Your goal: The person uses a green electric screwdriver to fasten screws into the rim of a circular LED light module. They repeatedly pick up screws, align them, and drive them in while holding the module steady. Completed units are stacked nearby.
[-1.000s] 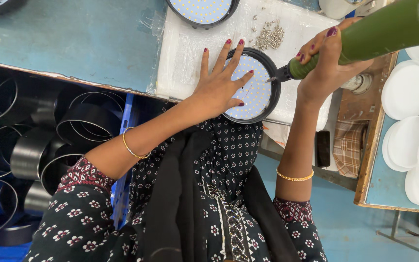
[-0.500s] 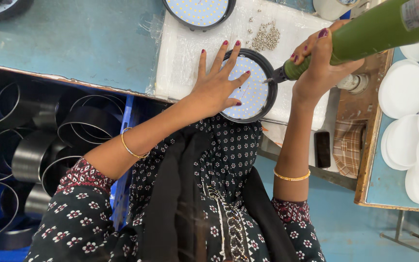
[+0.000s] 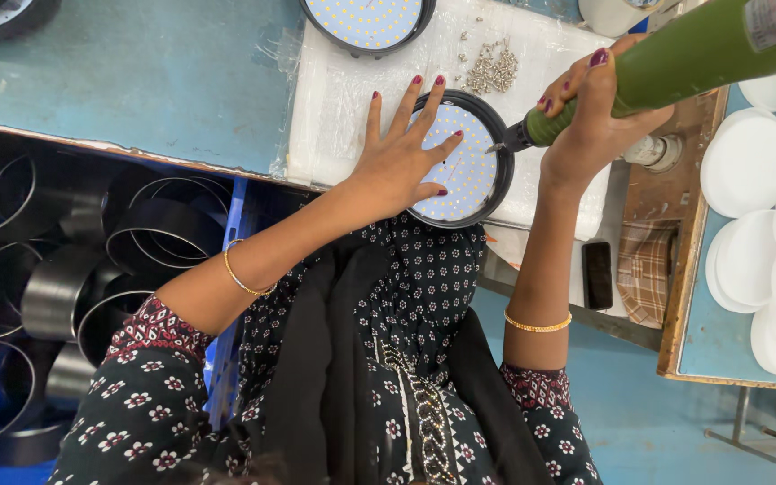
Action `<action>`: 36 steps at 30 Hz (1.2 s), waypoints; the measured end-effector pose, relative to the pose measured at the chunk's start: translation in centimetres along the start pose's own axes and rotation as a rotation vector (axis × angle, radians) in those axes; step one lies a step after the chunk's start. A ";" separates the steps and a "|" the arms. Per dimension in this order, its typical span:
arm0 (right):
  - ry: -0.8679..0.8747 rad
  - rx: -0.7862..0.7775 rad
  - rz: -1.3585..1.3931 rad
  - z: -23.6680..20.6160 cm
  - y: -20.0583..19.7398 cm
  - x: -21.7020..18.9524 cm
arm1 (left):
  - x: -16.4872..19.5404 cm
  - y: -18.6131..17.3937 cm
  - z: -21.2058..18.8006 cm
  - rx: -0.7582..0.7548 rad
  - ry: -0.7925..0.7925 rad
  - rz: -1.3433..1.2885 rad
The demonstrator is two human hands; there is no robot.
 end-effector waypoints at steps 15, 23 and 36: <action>-0.055 -0.058 0.005 1.8 -2.0 -2.8 | -1.3 0.7 0.6 -0.013 -0.003 -0.060; 0.007 -0.122 0.104 2.0 -3.8 -6.7 | -7.9 0.9 10.0 0.489 -0.011 -0.001; 0.065 -0.144 0.115 -0.8 -4.1 -7.6 | -9.4 1.8 14.0 0.334 -0.012 0.144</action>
Point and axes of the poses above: each hand's wrist, its own z-axis towards the middle knuckle, its own y-axis out of the palm, x = y × z, the point moved 3 cm from there along z, towards the middle knuckle, and after that the axes turned 11 degrees about y, right-handed, at the moved point
